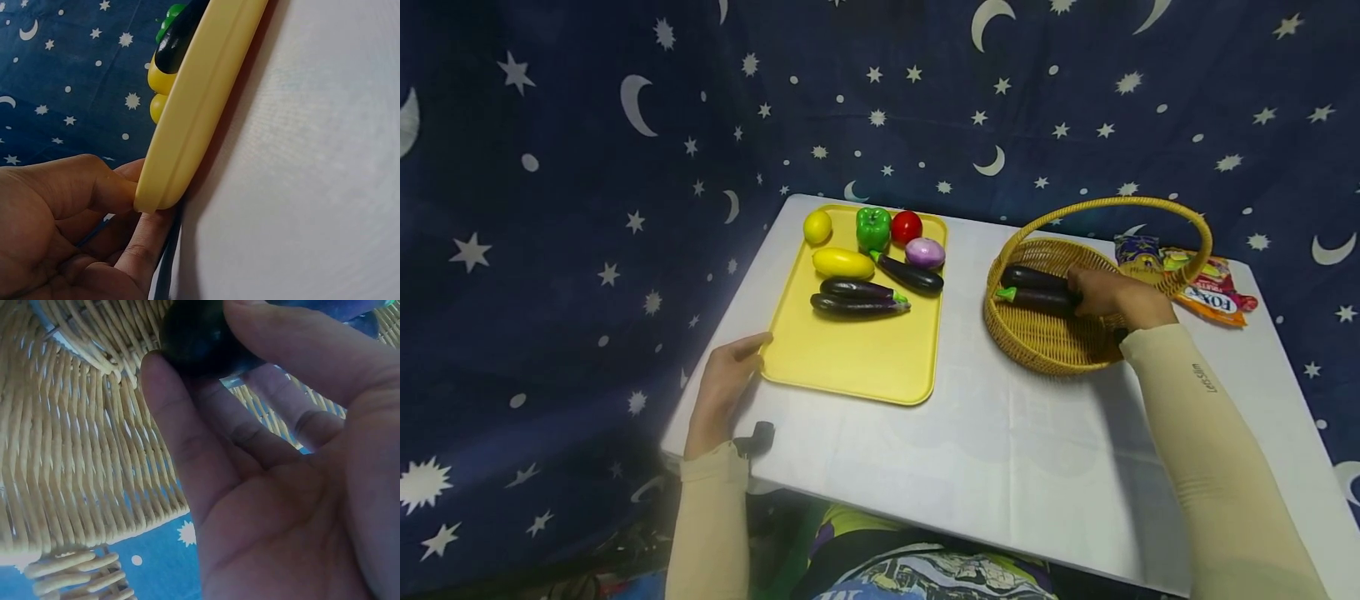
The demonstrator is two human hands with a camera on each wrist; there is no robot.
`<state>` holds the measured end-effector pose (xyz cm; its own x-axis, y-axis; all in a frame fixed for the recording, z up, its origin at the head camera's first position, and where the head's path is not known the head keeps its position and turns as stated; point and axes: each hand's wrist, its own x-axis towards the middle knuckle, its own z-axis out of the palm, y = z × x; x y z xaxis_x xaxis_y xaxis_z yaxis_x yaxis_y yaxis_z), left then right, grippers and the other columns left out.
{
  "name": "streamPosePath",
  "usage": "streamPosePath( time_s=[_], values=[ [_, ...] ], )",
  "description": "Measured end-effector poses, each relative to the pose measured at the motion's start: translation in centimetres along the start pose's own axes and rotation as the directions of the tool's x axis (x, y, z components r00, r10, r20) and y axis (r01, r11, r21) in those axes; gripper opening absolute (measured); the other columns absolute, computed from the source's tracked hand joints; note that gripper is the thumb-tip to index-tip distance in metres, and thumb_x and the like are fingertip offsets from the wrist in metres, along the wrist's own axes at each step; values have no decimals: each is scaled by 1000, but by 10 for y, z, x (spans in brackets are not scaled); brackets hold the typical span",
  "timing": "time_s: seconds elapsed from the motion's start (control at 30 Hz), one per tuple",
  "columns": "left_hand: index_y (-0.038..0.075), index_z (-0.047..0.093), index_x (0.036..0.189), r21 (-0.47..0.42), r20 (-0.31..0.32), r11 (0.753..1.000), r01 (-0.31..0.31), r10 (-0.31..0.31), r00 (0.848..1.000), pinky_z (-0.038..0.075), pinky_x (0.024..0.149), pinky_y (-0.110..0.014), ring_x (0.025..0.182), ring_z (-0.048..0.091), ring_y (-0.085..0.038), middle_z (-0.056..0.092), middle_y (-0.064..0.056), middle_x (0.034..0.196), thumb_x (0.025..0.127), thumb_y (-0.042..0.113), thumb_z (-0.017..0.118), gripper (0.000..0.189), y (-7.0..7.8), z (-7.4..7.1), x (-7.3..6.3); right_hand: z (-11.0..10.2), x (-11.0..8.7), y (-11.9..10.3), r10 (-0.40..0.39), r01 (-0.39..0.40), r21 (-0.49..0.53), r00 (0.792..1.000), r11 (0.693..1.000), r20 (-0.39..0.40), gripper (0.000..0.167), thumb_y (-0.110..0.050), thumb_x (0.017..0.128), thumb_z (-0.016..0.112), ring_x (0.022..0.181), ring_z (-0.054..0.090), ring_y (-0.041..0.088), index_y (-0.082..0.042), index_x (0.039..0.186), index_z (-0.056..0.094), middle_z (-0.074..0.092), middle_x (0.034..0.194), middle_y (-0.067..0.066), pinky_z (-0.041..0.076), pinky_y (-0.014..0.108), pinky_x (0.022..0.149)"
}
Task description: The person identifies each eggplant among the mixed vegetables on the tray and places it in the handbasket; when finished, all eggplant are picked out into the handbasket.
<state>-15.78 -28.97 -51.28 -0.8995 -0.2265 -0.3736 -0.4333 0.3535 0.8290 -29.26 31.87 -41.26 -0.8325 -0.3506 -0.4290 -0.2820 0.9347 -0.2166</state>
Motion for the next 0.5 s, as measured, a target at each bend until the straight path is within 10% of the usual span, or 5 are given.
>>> streamPosePath(
  time_s=[0.5],
  values=[
    [18,64,148,3,-6,1000,13,-13,1000,22,137,-53,163,34,-30,55,-5,163,99,9,57,50,3,2,-3,1,-8,-7,35,-34,54,999,998,-19,41,-5,93,76,102,59,35,6,127,54,64,115,25,54,55,91]
  ],
)
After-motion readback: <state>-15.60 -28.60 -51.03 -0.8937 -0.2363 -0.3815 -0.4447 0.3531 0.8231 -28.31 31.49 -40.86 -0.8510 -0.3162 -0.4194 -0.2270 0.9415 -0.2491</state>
